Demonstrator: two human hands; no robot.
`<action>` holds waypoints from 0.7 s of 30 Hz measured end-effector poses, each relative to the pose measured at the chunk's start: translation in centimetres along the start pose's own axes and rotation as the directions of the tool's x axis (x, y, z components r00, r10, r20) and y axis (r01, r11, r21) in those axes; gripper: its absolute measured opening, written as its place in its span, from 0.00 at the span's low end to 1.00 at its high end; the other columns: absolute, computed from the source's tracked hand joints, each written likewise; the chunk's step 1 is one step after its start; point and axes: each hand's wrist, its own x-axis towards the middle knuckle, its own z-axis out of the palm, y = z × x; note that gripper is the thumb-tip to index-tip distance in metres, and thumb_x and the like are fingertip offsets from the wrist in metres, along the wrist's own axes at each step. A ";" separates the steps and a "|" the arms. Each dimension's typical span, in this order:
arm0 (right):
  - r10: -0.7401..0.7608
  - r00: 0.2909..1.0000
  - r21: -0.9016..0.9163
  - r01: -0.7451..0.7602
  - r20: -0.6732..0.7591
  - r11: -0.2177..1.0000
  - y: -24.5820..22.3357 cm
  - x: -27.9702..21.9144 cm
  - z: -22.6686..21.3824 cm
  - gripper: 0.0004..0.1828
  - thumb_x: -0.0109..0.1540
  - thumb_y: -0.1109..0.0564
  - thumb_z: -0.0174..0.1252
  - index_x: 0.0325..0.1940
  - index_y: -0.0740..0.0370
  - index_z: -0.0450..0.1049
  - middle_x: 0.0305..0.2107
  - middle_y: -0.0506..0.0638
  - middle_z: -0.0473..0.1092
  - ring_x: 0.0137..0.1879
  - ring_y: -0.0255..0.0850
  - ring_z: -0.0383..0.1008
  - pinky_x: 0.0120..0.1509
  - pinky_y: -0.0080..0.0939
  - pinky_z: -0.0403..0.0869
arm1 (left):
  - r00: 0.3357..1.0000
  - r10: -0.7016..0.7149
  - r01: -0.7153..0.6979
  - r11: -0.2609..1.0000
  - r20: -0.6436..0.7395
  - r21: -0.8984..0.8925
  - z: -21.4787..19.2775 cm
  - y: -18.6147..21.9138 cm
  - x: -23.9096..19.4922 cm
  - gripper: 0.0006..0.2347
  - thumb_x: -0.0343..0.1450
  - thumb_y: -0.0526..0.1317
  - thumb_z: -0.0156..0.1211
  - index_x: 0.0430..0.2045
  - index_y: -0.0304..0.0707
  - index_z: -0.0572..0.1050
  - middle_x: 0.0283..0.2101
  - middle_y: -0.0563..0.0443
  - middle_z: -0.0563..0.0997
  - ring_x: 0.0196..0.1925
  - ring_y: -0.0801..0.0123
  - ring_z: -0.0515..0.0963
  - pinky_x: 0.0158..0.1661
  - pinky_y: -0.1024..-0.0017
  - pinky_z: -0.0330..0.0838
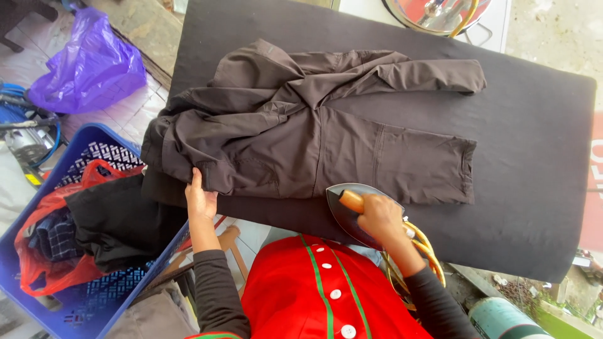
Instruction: The person irons a pair of dark brown trousers on a black ironing board using a steam iron. They smooth the fabric with their hands, iron different sections, and fold the trousers neatly on the board.
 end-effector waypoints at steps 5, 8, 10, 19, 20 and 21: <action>0.123 0.985 0.047 -0.118 -0.122 0.992 1.5 4.2 -4.7 0.20 0.55 0.52 0.57 0.48 0.53 0.85 0.40 0.57 0.82 0.54 0.64 0.85 0.60 0.65 0.82 | 0.999 -0.011 0.011 1.000 0.031 -0.010 -1.0 -0.3 1.2 0.27 0.79 0.51 0.75 0.70 0.46 0.69 0.67 0.41 0.81 0.69 0.53 0.81 0.70 0.41 0.69; 0.155 0.968 0.104 -0.137 -0.199 0.985 0.6 7.6 -7.8 0.21 0.55 0.55 0.58 0.49 0.56 0.86 0.41 0.61 0.82 0.54 0.66 0.85 0.60 0.66 0.81 | 0.999 -0.013 0.014 1.000 0.049 -0.012 -1.5 -0.4 1.5 0.26 0.79 0.51 0.74 0.69 0.47 0.69 0.66 0.43 0.82 0.69 0.54 0.82 0.70 0.43 0.72; 0.173 0.956 0.116 -0.149 -0.235 0.982 0.3 10.7 -8.3 0.21 0.54 0.55 0.59 0.49 0.56 0.86 0.41 0.60 0.82 0.55 0.64 0.85 0.59 0.66 0.81 | 0.998 -0.015 0.016 1.000 0.063 -0.010 -1.4 -0.1 1.4 0.26 0.79 0.51 0.74 0.70 0.47 0.69 0.66 0.44 0.81 0.69 0.54 0.82 0.70 0.43 0.72; 0.360 0.912 0.193 -0.324 -0.195 0.926 4.4 10.7 -11.5 0.21 0.60 0.57 0.56 0.53 0.58 0.87 0.45 0.63 0.83 0.57 0.65 0.84 0.62 0.65 0.81 | 1.000 -0.006 0.005 0.998 0.025 0.056 -0.9 0.4 0.7 0.26 0.80 0.53 0.74 0.70 0.49 0.68 0.67 0.47 0.80 0.70 0.56 0.81 0.71 0.46 0.72; 0.416 0.888 0.206 -0.377 -0.196 0.903 6.0 10.7 -11.4 0.21 0.60 0.57 0.56 0.53 0.58 0.87 0.45 0.64 0.83 0.58 0.65 0.84 0.62 0.64 0.81 | 1.000 -0.004 0.003 0.999 0.023 0.050 -1.1 0.3 0.8 0.27 0.80 0.53 0.75 0.69 0.49 0.68 0.67 0.46 0.80 0.70 0.57 0.81 0.71 0.46 0.71; 0.468 0.861 0.217 -0.427 -0.200 0.878 7.7 10.8 -11.5 0.21 0.60 0.57 0.56 0.53 0.58 0.88 0.46 0.64 0.84 0.58 0.64 0.84 0.62 0.64 0.81 | 1.000 0.000 -0.001 0.999 0.021 0.039 -1.0 0.1 0.8 0.27 0.79 0.53 0.75 0.69 0.49 0.68 0.67 0.46 0.80 0.69 0.57 0.81 0.71 0.46 0.71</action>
